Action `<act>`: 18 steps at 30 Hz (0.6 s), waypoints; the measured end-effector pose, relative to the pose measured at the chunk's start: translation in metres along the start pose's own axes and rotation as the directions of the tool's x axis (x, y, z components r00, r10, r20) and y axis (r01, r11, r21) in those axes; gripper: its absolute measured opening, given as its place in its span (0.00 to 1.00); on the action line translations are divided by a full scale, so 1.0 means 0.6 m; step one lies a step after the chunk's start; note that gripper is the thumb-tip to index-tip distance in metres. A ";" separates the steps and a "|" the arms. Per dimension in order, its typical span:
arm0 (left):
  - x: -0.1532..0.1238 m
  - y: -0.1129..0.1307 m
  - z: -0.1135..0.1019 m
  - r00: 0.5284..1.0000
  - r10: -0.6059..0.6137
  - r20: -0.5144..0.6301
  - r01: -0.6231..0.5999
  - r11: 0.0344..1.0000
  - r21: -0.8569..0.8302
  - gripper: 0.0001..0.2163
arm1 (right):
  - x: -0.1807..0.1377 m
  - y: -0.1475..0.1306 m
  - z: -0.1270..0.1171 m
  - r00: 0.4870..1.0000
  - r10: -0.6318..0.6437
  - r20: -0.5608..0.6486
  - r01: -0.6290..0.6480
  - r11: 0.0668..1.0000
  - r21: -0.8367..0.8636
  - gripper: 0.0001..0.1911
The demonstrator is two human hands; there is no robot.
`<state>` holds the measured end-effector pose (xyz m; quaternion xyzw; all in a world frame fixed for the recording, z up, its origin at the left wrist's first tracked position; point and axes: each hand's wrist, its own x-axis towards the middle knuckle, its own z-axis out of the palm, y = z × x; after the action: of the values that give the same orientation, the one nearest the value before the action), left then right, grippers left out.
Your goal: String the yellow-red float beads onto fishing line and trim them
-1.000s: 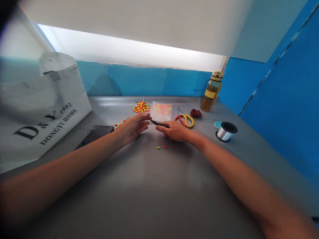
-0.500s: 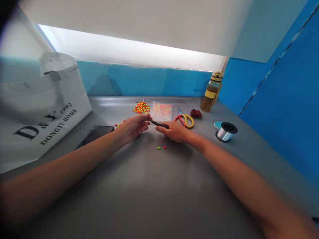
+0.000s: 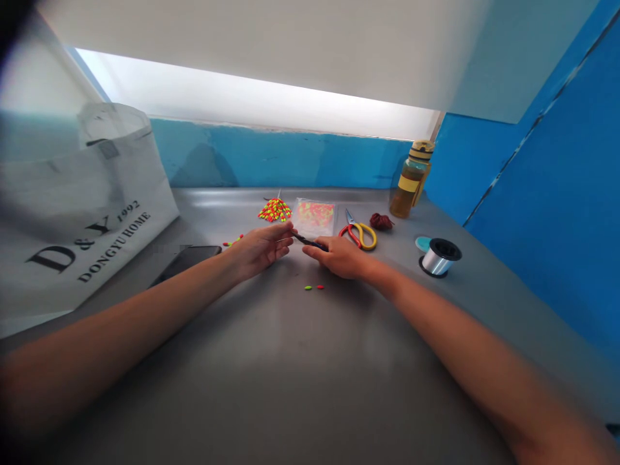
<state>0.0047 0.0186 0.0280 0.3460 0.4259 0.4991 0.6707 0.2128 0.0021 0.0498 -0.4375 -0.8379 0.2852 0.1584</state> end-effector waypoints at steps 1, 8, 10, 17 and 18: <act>0.000 -0.001 0.000 1.000 0.003 0.000 -0.003 1.000 0.007 0.02 | 0.001 0.000 0.002 1.000 -0.009 -0.001 0.009 1.000 -0.006 0.24; 0.002 -0.011 -0.002 0.995 0.097 -0.031 -0.094 0.992 0.085 0.04 | -0.003 -0.016 -0.011 0.991 0.122 -0.048 -0.130 0.968 -0.213 0.28; 0.006 -0.013 -0.002 0.993 0.104 -0.062 -0.098 0.991 0.088 0.04 | -0.015 -0.027 -0.030 0.982 0.181 -0.046 -0.186 0.941 -0.283 0.28; 0.008 -0.015 -0.004 0.989 0.109 -0.102 -0.098 0.989 0.107 0.05 | -0.085 -0.113 0.010 0.992 0.086 0.090 -0.042 0.910 -0.413 0.30; 0.008 -0.015 -0.004 0.989 0.110 -0.099 -0.099 0.989 0.108 0.05 | -0.091 -0.126 0.034 0.985 0.100 0.140 -0.033 0.908 -0.419 0.29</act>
<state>0.0067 0.0208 0.0181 0.3756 0.4668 0.5283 0.6016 0.1847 -0.0843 0.0797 -0.4655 -0.8738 0.1398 -0.0149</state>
